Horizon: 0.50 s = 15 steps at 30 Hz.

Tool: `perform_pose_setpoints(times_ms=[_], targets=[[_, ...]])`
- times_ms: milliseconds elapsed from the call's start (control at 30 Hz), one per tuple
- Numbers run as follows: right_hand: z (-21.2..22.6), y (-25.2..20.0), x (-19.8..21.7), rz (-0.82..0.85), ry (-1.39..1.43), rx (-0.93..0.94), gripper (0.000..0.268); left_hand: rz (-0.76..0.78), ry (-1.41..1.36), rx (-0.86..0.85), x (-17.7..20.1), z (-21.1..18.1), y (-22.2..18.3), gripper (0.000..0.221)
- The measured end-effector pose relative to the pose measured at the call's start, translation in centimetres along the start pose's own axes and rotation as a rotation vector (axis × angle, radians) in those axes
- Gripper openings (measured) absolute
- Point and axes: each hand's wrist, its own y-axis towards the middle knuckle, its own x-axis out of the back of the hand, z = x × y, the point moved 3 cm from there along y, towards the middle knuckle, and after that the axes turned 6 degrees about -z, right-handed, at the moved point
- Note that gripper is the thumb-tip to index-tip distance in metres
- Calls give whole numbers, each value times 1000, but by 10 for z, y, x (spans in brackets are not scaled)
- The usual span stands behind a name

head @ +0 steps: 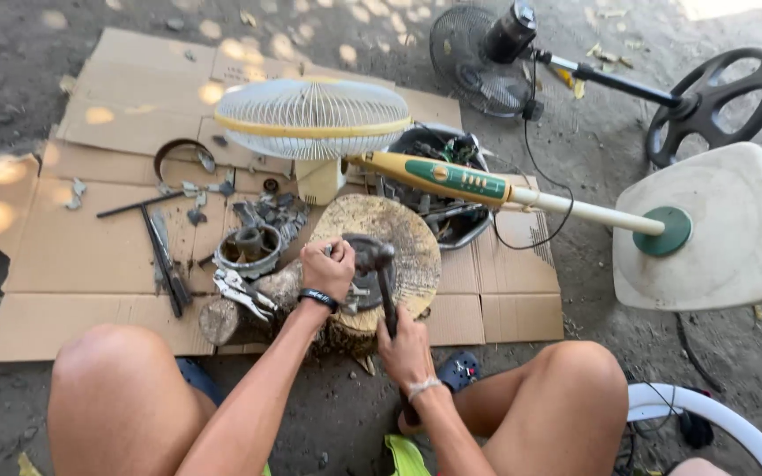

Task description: Disassembling a fan motor component using a hammer and a wrench

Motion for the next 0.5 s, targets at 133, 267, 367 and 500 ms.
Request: perform_pose_setpoints(times_ms=[133,267,367,500], targets=[[45,-25,31,-28,-1,-138,20,51,55,0,1,-9,-5,44],[94,-7,63,-183,137,-70,23,94,-42,-70,-6,-13,4,41],[93,-8,58,-246,205,-2,22,93,-42,-77,-7,-7,-11,42],[52,4,29,9,-124,10,21,107,-15,-72,7,-35,-7,39]])
